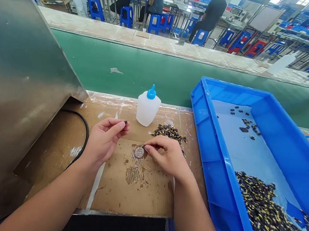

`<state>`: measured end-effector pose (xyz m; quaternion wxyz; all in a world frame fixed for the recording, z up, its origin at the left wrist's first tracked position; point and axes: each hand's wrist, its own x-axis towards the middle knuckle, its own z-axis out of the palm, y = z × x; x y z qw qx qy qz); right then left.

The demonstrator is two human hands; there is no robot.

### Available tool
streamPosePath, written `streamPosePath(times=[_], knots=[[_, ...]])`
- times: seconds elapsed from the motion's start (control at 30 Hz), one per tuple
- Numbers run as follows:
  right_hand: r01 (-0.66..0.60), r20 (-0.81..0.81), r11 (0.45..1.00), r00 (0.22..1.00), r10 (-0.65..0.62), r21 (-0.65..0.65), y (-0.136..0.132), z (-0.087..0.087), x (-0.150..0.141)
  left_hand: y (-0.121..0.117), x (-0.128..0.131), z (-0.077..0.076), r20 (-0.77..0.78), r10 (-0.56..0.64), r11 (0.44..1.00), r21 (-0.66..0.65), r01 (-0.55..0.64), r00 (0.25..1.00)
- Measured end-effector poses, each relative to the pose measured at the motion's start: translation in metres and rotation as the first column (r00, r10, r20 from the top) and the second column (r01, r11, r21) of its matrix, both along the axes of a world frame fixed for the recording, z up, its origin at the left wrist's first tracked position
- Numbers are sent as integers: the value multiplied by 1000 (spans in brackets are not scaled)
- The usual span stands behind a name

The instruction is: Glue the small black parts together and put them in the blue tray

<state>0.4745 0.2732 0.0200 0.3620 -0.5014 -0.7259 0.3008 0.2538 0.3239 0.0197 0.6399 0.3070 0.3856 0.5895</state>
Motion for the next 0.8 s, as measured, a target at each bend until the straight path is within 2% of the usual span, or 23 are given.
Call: streamPosePath(times=[0.13,0.33,0.47,0.6,0.8], knots=[[82,-20,997,996,-82,-11,2,-7,0,0,1,-3,1,15,1000,17,-15,1000],[81,171,981,979,-112,177,9,-15,16,5,-1,-15,-22,19,998,68,-18,1000],[22,279,990,958,-60,139,11,-23,22,9,-3,-20,-48,40,994,103,-35,998],[-17,328,993,945,-22,116,14,-29,20,11,-3,-20,-45,41,996,86,-37,998],[-20,333,994,943,-18,109,15,-27,22,7,-1,-16,-89,12,997,79,-5,996]])
